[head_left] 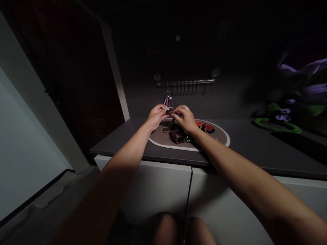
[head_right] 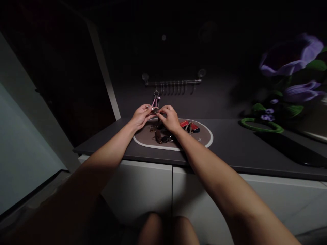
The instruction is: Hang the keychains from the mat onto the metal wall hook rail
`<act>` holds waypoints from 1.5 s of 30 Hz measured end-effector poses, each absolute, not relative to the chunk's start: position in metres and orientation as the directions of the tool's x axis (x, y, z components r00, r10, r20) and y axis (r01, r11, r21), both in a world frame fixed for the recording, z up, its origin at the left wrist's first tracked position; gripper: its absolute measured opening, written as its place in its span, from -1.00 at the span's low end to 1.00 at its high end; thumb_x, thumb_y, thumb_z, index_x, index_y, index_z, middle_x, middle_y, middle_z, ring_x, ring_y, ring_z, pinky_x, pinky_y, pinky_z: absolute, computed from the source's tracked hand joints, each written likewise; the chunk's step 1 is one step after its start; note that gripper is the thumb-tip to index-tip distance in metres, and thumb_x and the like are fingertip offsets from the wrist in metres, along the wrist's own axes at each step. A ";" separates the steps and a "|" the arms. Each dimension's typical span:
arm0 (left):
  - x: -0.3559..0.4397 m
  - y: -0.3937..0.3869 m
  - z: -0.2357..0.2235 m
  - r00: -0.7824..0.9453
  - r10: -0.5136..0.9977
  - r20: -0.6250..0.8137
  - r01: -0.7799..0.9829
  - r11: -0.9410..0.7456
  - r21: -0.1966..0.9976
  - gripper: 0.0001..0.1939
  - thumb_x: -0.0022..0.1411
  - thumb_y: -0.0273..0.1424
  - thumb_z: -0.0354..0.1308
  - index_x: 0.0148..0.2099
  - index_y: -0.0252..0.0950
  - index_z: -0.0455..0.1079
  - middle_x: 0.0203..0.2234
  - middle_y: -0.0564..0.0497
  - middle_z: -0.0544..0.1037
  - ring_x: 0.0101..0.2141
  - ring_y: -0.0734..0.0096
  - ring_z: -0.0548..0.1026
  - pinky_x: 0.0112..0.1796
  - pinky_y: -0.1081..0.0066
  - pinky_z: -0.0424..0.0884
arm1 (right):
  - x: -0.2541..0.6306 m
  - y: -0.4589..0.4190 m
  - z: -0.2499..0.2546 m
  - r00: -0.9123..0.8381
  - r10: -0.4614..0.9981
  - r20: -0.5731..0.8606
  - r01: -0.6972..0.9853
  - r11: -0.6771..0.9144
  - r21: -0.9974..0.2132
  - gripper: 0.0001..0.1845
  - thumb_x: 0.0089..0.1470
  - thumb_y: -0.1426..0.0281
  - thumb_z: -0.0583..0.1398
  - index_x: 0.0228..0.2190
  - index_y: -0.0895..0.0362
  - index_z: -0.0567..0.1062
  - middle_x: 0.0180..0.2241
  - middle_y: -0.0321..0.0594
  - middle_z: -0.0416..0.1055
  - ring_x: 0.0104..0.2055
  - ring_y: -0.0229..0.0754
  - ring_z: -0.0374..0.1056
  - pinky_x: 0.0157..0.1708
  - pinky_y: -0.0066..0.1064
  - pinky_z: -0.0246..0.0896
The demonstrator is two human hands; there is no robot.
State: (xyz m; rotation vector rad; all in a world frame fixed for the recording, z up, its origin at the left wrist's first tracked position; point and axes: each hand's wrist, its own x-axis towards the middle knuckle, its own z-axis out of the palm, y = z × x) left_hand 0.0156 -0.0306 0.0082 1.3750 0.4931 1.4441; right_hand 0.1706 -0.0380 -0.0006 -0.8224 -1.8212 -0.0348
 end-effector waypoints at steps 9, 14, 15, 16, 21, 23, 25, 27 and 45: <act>0.013 -0.024 0.009 -0.023 0.892 0.452 -0.270 -0.441 0.856 -0.82 0.06 -0.36 0.17 -0.34 -0.31 0.25 -0.43 0.05 0.51 -0.43 0.58 0.44 -0.45 0.59 0.28 | 0.170 -0.039 0.001 -0.158 0.526 0.836 0.509 0.769 -0.387 -0.83 -0.01 0.32 0.14 -0.41 0.14 0.49 -0.34 -0.17 0.34 -0.26 -0.21 0.27 -0.25 -0.37 0.17; 0.011 -0.023 0.008 -0.010 0.938 0.346 -0.247 -0.338 0.908 -0.85 0.03 -0.38 0.19 -0.38 -0.32 0.28 -0.53 0.06 0.46 -0.49 0.59 0.41 -0.47 0.59 0.27 | 0.172 -0.037 0.001 -0.132 0.529 0.838 0.494 0.768 -0.408 -0.83 0.00 0.32 0.13 -0.43 0.15 0.48 -0.39 -0.19 0.39 -0.30 -0.23 0.28 -0.26 -0.39 0.16; 0.011 -0.023 0.008 0.006 0.947 0.321 -0.243 -0.310 0.919 -0.86 0.03 -0.39 0.19 -0.39 -0.33 0.29 -0.54 0.05 0.46 -0.49 0.59 0.41 -0.47 0.58 0.27 | 0.172 -0.036 0.000 -0.120 0.536 0.836 0.488 0.765 -0.420 -0.82 0.00 0.31 0.13 -0.43 0.15 0.47 -0.39 -0.19 0.39 -0.31 -0.23 0.28 -0.25 -0.39 0.16; 0.011 -0.023 0.007 0.020 0.955 0.297 -0.239 -0.284 0.929 -0.87 0.03 -0.39 0.18 -0.40 -0.33 0.30 -0.54 0.04 0.46 -0.50 0.59 0.41 -0.47 0.58 0.27 | 0.172 -0.035 0.000 -0.107 0.545 0.832 0.481 0.760 -0.436 -0.81 0.00 0.30 0.12 -0.43 0.15 0.47 -0.39 -0.19 0.40 -0.31 -0.23 0.28 -0.25 -0.39 0.16; 0.012 -0.026 0.007 0.067 0.976 0.206 -0.190 -0.190 0.963 -0.93 0.03 -0.43 0.16 -0.41 -0.33 0.34 -0.54 0.02 0.47 -0.50 0.58 0.41 -0.47 0.57 0.26 | 0.173 -0.031 0.000 -0.066 0.623 0.780 0.413 0.728 -0.547 -0.75 -0.02 0.23 0.11 -0.41 0.15 0.45 -0.37 -0.21 0.42 -0.30 -0.23 0.29 -0.23 -0.37 0.18; 0.013 -0.027 0.005 0.074 0.978 0.196 -0.160 -0.183 0.970 -0.93 0.01 -0.43 0.17 -0.42 -0.33 0.35 -0.52 0.02 0.48 -0.49 0.57 0.40 -0.47 0.57 0.26 | 0.172 -0.030 -0.001 -0.058 0.648 0.759 0.366 0.721 -0.588 -0.73 -0.03 0.21 0.11 -0.40 0.16 0.44 -0.37 -0.22 0.42 -0.31 -0.24 0.29 -0.23 -0.37 0.19; 0.013 -0.026 0.004 0.059 0.974 0.221 -0.110 -0.213 0.971 -0.90 -0.03 -0.41 0.21 -0.42 -0.32 0.37 -0.51 0.03 0.48 -0.50 0.57 0.39 -0.48 0.57 0.26 | 0.172 -0.029 -0.001 -0.045 0.665 0.745 0.317 0.717 -0.621 -0.73 -0.04 0.21 0.12 -0.41 0.17 0.43 -0.39 -0.23 0.41 -0.33 -0.26 0.28 -0.24 -0.38 0.19; 0.014 -0.026 0.002 0.040 0.958 0.283 -0.056 -0.281 0.958 -0.87 -0.07 -0.39 0.24 -0.43 -0.32 0.39 -0.52 0.05 0.48 -0.50 0.57 0.37 -0.49 0.57 0.25 | 0.172 -0.029 -0.001 -0.029 0.679 0.734 0.273 0.711 -0.647 -0.73 -0.06 0.21 0.13 -0.41 0.17 0.42 -0.41 -0.24 0.39 -0.36 -0.28 0.27 -0.26 -0.39 0.20; 0.024 -0.025 0.001 0.008 0.857 0.516 -0.103 -0.512 0.853 -0.72 -0.15 -0.25 0.28 -0.43 -0.37 0.44 -0.58 0.07 0.46 -0.50 0.54 0.33 -0.39 0.50 0.24 | 0.168 -0.037 0.001 -0.080 0.807 0.585 0.089 0.590 -0.802 -0.63 -0.22 0.14 0.24 -0.45 0.20 0.45 -0.50 -0.28 0.37 -0.44 -0.32 0.23 -0.39 -0.45 0.15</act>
